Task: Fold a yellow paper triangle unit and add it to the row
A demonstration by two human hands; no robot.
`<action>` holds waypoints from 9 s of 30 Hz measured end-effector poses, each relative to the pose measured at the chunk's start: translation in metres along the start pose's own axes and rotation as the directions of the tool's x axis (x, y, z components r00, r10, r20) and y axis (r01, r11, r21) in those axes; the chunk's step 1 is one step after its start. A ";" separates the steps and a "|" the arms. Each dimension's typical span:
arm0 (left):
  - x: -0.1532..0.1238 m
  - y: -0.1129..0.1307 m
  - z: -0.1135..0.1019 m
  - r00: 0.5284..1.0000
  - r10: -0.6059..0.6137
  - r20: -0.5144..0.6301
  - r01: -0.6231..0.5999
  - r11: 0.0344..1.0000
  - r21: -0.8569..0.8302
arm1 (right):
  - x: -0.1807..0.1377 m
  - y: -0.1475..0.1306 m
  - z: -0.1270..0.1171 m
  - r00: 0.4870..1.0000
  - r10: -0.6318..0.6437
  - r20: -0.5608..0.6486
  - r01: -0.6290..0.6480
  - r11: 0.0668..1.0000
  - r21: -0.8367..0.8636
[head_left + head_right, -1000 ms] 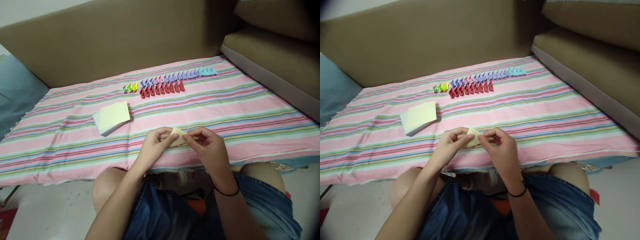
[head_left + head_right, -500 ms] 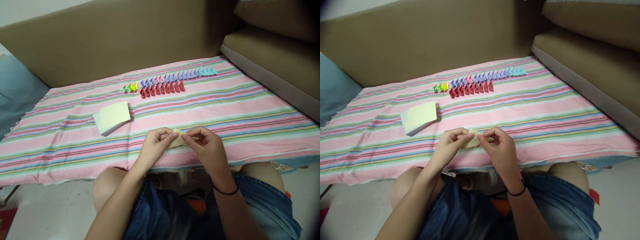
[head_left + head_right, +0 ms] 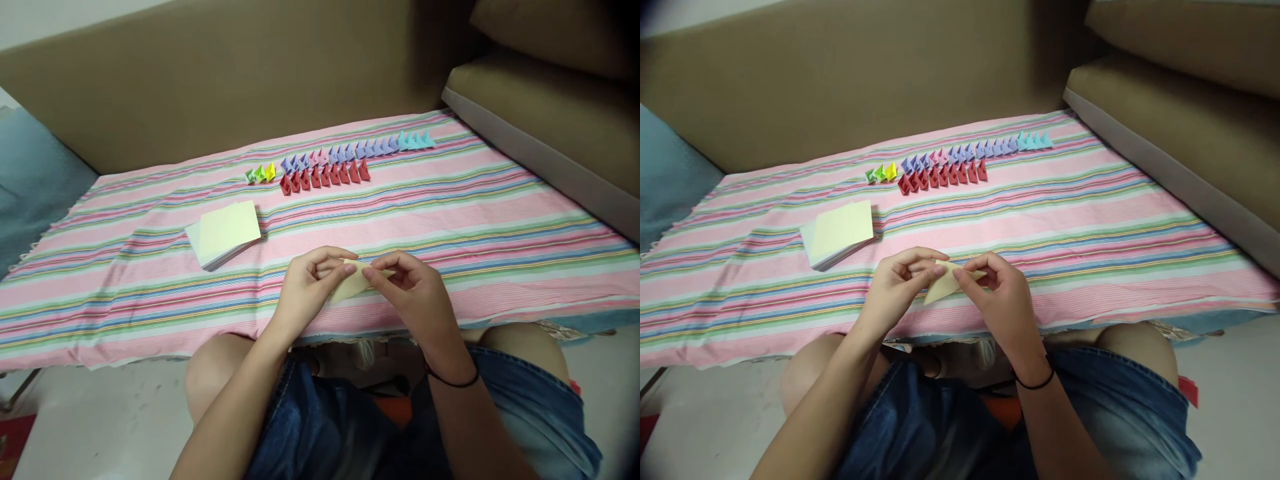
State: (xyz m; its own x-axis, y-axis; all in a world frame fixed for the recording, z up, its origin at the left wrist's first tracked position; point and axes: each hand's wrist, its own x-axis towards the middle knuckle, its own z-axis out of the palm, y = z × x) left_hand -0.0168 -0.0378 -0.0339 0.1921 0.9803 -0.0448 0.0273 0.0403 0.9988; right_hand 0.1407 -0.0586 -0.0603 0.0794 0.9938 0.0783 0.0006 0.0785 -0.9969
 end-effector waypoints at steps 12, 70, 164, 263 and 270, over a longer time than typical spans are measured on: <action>0.000 0.000 0.001 0.997 -0.075 -0.006 0.075 0.996 -0.049 | 0.000 0.003 0.000 0.999 0.029 -0.017 -0.028 0.998 0.058; 0.001 0.000 -0.005 0.999 -0.050 -0.015 0.050 0.998 -0.033 | 0.009 0.019 -0.010 0.988 0.100 0.114 -0.122 0.972 0.202; 0.003 -0.013 0.011 0.981 0.011 -0.192 -0.028 0.996 -0.084 | 0.006 0.020 0.005 0.999 -0.037 -0.016 0.039 0.989 0.142; 0.011 -0.044 0.015 0.970 0.238 0.044 -0.233 0.873 0.429 | 0.016 0.036 -0.001 0.901 -0.413 0.131 0.431 0.821 -0.375; 0.008 -0.046 0.013 0.977 0.170 -0.130 -0.133 0.957 0.258 | 0.011 0.034 0.013 0.842 -0.518 0.153 0.518 0.695 -0.499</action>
State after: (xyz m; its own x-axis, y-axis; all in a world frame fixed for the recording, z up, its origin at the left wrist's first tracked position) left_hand -0.0034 -0.0340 -0.0809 0.0649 0.9896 0.1287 0.2534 -0.1411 0.9570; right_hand 0.1290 -0.0441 -0.0934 -0.0856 0.8080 0.5829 0.5385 0.5297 -0.6552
